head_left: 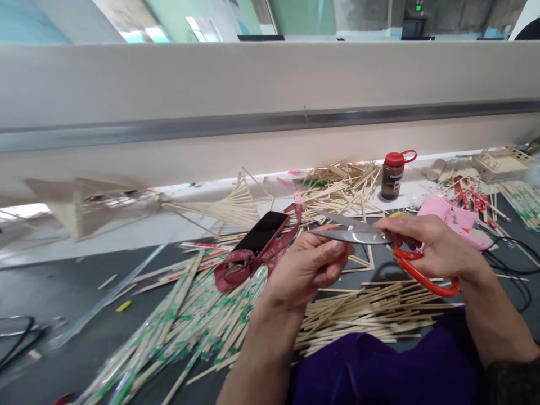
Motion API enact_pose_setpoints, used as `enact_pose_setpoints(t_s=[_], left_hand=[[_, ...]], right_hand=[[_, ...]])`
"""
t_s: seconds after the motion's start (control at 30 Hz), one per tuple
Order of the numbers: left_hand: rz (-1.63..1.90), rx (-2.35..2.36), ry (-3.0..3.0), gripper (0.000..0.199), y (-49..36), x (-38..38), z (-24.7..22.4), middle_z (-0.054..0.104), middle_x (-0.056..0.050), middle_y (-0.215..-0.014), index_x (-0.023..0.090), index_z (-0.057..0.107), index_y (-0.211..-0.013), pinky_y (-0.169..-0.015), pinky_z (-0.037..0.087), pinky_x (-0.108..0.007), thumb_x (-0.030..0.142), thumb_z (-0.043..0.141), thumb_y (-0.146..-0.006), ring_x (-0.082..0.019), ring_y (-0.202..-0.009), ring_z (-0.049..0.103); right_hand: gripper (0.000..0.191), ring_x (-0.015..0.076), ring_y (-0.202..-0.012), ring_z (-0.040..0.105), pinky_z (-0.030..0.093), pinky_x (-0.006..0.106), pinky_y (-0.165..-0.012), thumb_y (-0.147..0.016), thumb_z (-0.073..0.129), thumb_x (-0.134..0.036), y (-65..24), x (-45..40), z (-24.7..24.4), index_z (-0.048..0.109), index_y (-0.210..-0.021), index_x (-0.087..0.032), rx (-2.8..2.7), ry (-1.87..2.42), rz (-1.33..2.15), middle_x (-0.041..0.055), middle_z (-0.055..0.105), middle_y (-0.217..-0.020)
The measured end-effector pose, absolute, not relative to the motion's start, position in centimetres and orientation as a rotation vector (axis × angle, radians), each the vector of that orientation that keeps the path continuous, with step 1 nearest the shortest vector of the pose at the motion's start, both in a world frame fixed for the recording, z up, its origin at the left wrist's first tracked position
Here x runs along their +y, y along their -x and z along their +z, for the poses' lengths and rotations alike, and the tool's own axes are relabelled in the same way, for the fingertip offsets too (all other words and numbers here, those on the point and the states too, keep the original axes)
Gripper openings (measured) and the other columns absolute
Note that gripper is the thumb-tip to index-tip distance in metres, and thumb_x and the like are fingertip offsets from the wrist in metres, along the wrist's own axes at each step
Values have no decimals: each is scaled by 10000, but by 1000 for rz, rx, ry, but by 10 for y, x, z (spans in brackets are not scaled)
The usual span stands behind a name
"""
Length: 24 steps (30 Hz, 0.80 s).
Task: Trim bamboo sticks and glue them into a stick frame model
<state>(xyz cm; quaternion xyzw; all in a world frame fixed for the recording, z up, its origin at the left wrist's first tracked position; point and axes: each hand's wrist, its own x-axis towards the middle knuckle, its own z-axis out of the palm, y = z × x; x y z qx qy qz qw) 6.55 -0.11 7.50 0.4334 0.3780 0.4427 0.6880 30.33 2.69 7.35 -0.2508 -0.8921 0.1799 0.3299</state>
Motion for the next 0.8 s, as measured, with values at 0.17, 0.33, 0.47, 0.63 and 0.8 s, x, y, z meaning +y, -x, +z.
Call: enact_pose_setpoints(t_s=[0.17, 0.33, 0.47, 0.63, 0.8], left_hand=[[1302, 1102, -1243, 357, -70, 1, 69, 541, 32, -476, 167, 628, -637, -359, 222, -176, 475, 794, -705, -41, -368, 334], [1786, 1445, -1772, 88, -76, 1, 63, 664, 25, -660, 192, 668, -748, -550, 437, -187, 235, 715, -809, -75, -542, 529], [1893, 1510, -2057, 86, -74, 1, 62, 718, 2, -745, 193, 673, -784, -622, 472, -198, 213, 664, -867, -92, -598, 573], [1720, 1406, -1913, 113, -72, -5, 67, 649, 30, -652, 205, 666, -763, -568, 434, -202, 204, 637, -872, -86, -546, 517], [1533, 1203, -1554, 152, -73, -5, 74, 493, 51, -528, 197, 642, -696, -459, 341, -208, 247, 637, -840, -78, -466, 395]], right_hand=[[407, 112, -692, 585, 480, 248, -647, -853, 587, -187, -296, 26, 72, 616, -1256, -140, -2309, 765, 359, 38, 697, -881], [404, 97, -650, 541, 467, 232, -617, -839, 594, -166, -284, 22, 70, 598, -1242, -144, -2243, 830, 270, 20, 682, -888], [403, 87, -610, 510, 453, 220, -586, -836, 603, -171, -280, 18, 69, 595, -1238, -141, -2221, 827, 269, 9, 672, -868], [392, 74, -593, 496, 428, 203, -557, -820, 603, -150, -283, 19, 73, 620, -1211, -155, -2227, 823, 335, -5, 668, -855], [394, 86, -603, 521, 436, 212, -566, -817, 616, -189, -290, 23, 75, 639, -1209, -157, -2258, 831, 420, -7, 672, -803]])
